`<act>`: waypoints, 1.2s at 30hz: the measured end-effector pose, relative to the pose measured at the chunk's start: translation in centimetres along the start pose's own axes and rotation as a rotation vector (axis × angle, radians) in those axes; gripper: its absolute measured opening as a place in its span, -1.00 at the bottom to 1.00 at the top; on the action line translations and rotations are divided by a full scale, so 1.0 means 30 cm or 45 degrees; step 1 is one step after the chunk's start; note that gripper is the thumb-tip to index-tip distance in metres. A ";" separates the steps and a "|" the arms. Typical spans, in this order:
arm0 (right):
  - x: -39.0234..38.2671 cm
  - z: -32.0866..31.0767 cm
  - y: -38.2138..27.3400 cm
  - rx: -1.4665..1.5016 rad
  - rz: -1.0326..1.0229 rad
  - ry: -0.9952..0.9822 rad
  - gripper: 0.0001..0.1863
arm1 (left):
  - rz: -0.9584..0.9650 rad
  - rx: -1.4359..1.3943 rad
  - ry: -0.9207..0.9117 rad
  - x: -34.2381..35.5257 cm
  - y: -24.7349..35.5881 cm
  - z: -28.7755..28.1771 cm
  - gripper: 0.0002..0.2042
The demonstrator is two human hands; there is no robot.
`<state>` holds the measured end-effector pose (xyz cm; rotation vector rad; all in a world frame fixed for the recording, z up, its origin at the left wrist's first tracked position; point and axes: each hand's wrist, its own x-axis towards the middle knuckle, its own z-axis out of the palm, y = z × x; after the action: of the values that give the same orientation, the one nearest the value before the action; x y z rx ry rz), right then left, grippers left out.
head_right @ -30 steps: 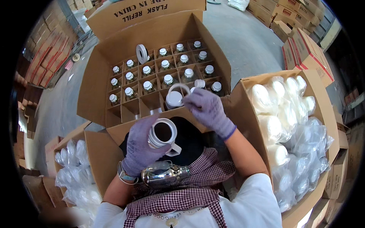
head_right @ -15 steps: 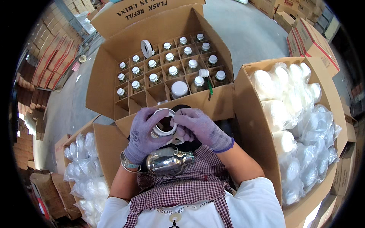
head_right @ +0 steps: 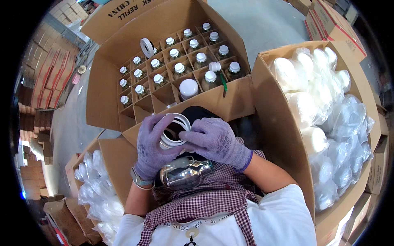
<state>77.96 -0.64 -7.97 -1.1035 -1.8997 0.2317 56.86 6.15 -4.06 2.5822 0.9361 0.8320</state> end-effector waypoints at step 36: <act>0.109 -0.087 -0.162 0.194 0.541 -0.330 -0.78 | 0.050 0.030 0.069 -0.095 -0.002 0.014 0.06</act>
<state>76.41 -1.64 -1.82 -1.4158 -1.8110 0.7775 55.30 4.31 -5.63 2.6184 0.9180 0.9113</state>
